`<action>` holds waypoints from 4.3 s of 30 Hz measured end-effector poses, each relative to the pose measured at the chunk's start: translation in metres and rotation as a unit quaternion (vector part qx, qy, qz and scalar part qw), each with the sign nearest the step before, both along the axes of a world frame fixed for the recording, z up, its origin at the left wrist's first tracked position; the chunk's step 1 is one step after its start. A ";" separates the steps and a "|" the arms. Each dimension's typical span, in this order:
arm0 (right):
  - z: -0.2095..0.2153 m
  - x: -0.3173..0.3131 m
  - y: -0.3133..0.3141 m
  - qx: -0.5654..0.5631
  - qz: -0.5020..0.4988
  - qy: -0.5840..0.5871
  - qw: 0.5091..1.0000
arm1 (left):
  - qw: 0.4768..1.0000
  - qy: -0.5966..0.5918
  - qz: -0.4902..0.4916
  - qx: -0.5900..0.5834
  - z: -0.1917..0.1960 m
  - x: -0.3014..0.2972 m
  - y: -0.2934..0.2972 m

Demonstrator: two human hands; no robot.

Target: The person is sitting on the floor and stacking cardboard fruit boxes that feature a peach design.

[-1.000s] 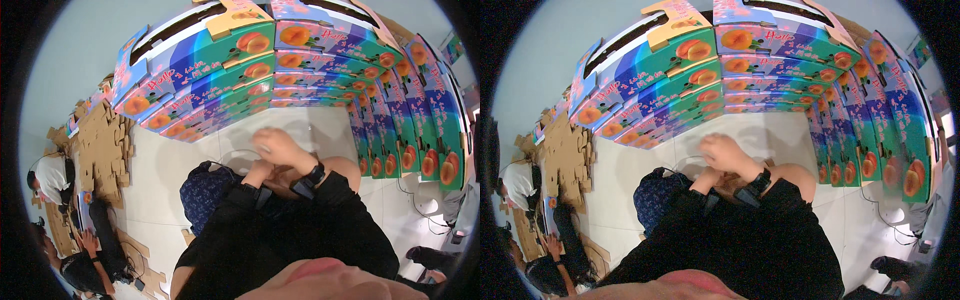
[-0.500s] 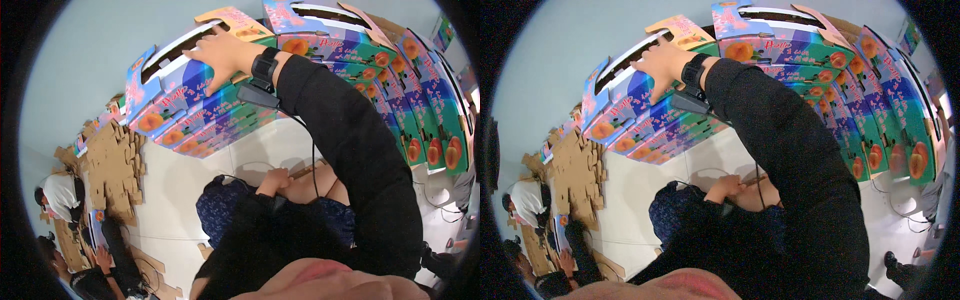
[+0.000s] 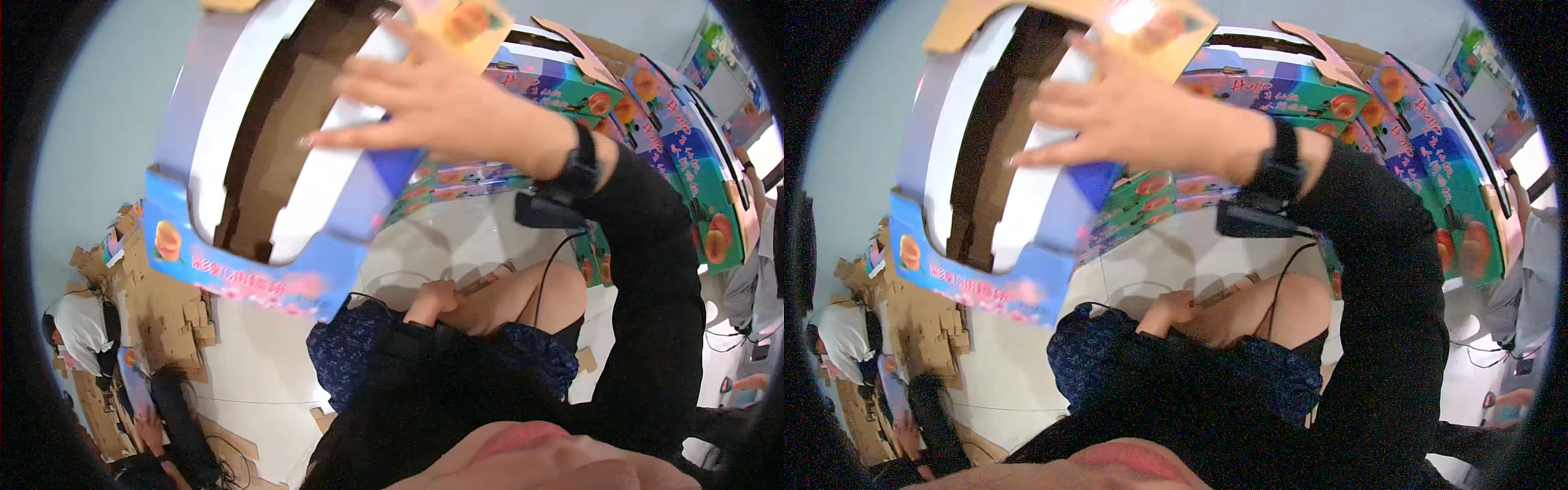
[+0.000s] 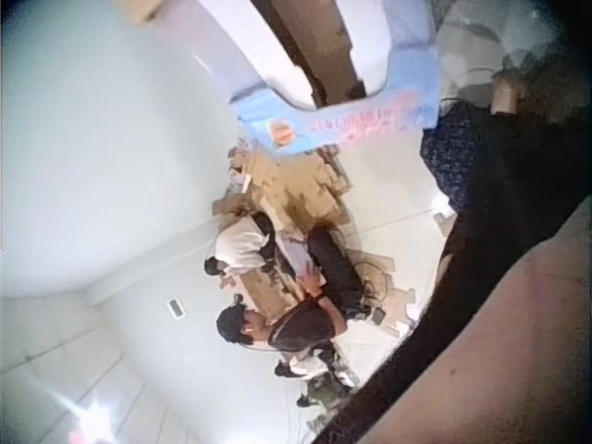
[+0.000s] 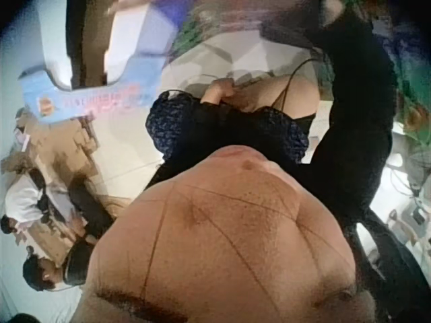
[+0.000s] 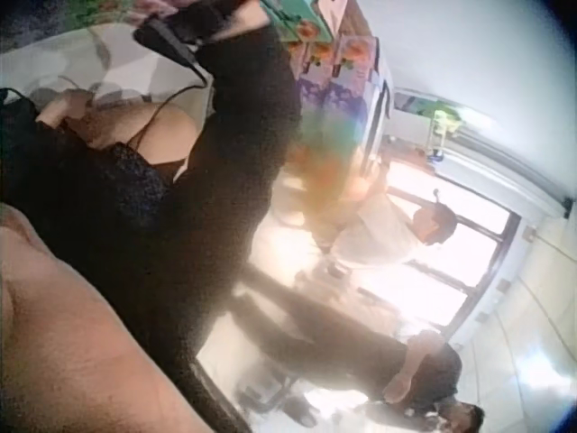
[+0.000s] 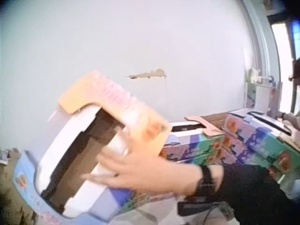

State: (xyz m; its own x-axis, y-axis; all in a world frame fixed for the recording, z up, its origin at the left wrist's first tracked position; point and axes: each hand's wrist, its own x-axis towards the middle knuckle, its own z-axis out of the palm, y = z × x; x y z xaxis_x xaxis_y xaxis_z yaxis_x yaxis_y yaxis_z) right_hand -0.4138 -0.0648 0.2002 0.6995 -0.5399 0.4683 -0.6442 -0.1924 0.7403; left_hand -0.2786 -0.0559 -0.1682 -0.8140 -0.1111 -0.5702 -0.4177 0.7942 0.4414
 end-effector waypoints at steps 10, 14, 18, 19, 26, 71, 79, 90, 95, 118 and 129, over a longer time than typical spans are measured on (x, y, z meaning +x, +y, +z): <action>0.079 -0.079 0.116 0.084 -0.361 -0.099 0.924 | 0.999 0.043 0.015 -0.013 0.001 0.009 0.001; 0.071 -0.129 0.134 0.116 -0.413 -0.207 0.879 | 0.999 0.019 0.006 -0.038 -0.001 0.007 0.005; 0.051 -0.177 0.134 0.207 -0.432 -0.324 0.816 | 1.000 0.002 0.002 -0.018 0.006 0.006 0.005; 0.045 -0.182 0.134 0.187 -0.452 -0.354 0.798 | 0.999 0.016 0.008 -0.028 0.009 0.009 0.004; 0.041 -0.206 0.122 0.197 -0.337 -0.441 0.808 | 0.998 0.037 0.009 -0.044 -0.003 0.006 0.003; -0.310 0.008 0.098 0.279 -0.241 -0.557 0.745 | 0.995 0.078 0.018 -0.058 -0.005 0.007 0.010; -0.328 0.041 0.079 0.681 -0.393 -0.338 0.518 | 0.995 -0.053 0.055 -0.058 -0.001 0.005 0.006; -0.341 0.022 0.071 0.692 -0.296 -0.400 0.523 | 0.995 -0.031 -0.019 -0.090 0.008 0.002 0.016; -0.346 0.019 0.073 0.675 -0.269 -0.446 0.522 | 0.995 -0.004 0.016 -0.100 0.010 0.006 0.020; -0.346 0.019 0.069 0.696 -0.298 -0.391 0.523 | 0.995 0.068 0.019 -0.073 0.003 0.010 0.019; -0.341 0.027 0.067 0.679 -0.298 -0.401 0.537 | 0.994 0.073 0.038 -0.066 -0.026 0.016 0.022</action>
